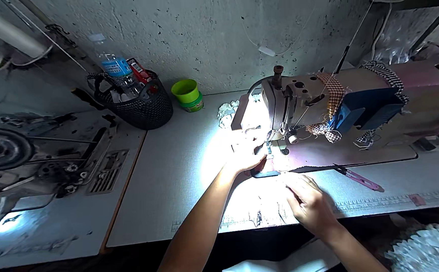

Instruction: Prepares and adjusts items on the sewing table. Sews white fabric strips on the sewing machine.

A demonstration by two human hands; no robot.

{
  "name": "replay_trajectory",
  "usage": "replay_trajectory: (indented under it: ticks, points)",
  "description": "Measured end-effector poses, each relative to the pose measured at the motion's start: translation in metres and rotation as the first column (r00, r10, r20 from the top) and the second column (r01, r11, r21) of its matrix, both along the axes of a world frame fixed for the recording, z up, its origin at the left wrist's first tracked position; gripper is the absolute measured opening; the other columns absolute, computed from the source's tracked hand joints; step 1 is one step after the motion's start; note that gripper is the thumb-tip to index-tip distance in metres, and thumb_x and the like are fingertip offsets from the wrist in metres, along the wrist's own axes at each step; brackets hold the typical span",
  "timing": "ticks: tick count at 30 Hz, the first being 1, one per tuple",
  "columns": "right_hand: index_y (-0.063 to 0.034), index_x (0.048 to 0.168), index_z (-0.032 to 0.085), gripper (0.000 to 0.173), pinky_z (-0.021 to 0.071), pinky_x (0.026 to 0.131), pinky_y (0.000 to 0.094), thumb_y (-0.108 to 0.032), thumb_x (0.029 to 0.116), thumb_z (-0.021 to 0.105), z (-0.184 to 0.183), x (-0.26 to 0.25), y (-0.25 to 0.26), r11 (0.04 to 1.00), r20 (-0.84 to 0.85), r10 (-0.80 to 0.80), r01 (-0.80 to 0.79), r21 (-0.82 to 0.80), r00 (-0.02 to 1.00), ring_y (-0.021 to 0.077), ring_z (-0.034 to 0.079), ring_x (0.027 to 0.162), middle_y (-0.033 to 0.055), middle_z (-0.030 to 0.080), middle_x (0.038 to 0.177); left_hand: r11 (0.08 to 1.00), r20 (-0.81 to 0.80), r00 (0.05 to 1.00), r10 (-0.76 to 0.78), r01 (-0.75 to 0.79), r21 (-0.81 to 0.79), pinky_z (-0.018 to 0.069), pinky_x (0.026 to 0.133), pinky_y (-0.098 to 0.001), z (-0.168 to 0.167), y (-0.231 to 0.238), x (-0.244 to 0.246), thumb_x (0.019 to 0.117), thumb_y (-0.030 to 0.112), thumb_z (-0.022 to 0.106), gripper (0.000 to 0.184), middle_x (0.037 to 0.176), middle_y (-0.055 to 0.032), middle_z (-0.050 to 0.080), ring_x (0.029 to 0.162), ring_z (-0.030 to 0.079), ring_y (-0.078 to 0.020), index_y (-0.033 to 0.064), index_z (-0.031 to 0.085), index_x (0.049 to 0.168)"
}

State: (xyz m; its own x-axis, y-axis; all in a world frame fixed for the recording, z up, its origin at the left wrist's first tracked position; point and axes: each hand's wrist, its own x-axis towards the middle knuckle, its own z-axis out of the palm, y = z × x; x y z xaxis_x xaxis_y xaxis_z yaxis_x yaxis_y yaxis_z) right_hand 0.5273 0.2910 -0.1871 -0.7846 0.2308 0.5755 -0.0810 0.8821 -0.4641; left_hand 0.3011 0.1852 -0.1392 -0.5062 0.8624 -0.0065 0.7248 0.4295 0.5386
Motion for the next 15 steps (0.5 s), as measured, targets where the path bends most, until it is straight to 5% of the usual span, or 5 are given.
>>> replay_trajectory:
  ticks: [4, 7, 9, 13, 15]
  points:
    - [-0.0032, 0.096, 0.075, 0.029, 0.0516, 0.099, 0.0357, -0.022, 0.0999, 0.053, -0.008, 0.057, 0.002, 0.994, -0.17, -0.088, 0.074, -0.084, 0.982, 0.0216, 0.068, 0.106, 0.0118, 0.075, 0.1, 0.987, -0.031, 1.0, -0.001, 0.006, 0.159, 0.0378, 0.105, -0.063, -0.011, -0.001, -0.002, 0.1014, 0.02, 0.056, 0.031, 0.132, -0.0221, 0.06, 0.127, 0.054, -0.0378, 0.0024, 0.072, 0.121]
    - [-0.0029, 0.103, 0.072, 0.024, 0.0508, 0.097, 0.0315, -0.018, 0.103, 0.053, -0.022, 0.107, 0.007, 0.981, -0.204, -0.142, 0.111, -0.156, 0.969, 0.0174, 0.066, 0.104, 0.011, 0.072, 0.099, 0.995, 0.087, 0.996, 0.029, -0.037, 0.088, 0.0492, 0.095, -0.0465, -0.008, -0.002, 0.0, 0.1062, 0.02, 0.049, 0.032, 0.113, -0.0151, 0.069, 0.106, 0.064, -0.0233, 0.0035, 0.068, 0.126]
    - [0.001, 0.104, 0.071, 0.025, 0.0523, 0.095, 0.0295, -0.016, 0.1025, 0.054, -0.037, 0.136, 0.015, 0.953, -0.121, -0.227, 0.195, -0.231, 0.966, 0.0157, 0.067, 0.101, 0.0127, 0.073, 0.097, 0.997, 0.149, 0.989, 0.024, -0.035, 0.069, 0.0487, 0.099, -0.0401, -0.012, -0.002, -0.002, 0.1075, 0.019, 0.047, 0.036, 0.122, -0.0144, 0.067, 0.111, 0.063, -0.0182, 0.0044, 0.062, 0.136]
    - [0.0079, 0.108, 0.069, 0.024, 0.0561, 0.087, 0.0241, -0.01, 0.0987, 0.056, -0.057, 0.173, 0.026, 0.829, 0.193, -0.368, 0.415, -0.376, 0.909, 0.0108, 0.068, 0.092, 0.0156, 0.071, 0.099, 0.992, 0.07, 0.998, -0.005, -0.004, 0.129, 0.0404, 0.109, -0.0451, -0.015, 0.001, -0.007, 0.1041, 0.014, 0.05, 0.038, 0.139, -0.0224, 0.057, 0.128, 0.055, -0.0272, 0.0005, 0.061, 0.138]
    - [0.005, 0.106, 0.071, 0.023, 0.0586, 0.082, 0.0301, -0.01, 0.0973, 0.056, -0.06, 0.183, 0.027, 0.773, 0.391, -0.357, 0.503, -0.387, 0.849, 0.015, 0.071, 0.089, 0.0163, 0.073, 0.099, 0.99, 0.054, 0.999, -0.003, -0.004, 0.138, 0.0396, 0.11, -0.0432, -0.016, 0.0, -0.008, 0.1038, 0.013, 0.05, 0.038, 0.14, -0.0224, 0.055, 0.129, 0.053, -0.0265, -0.0003, 0.062, 0.137]
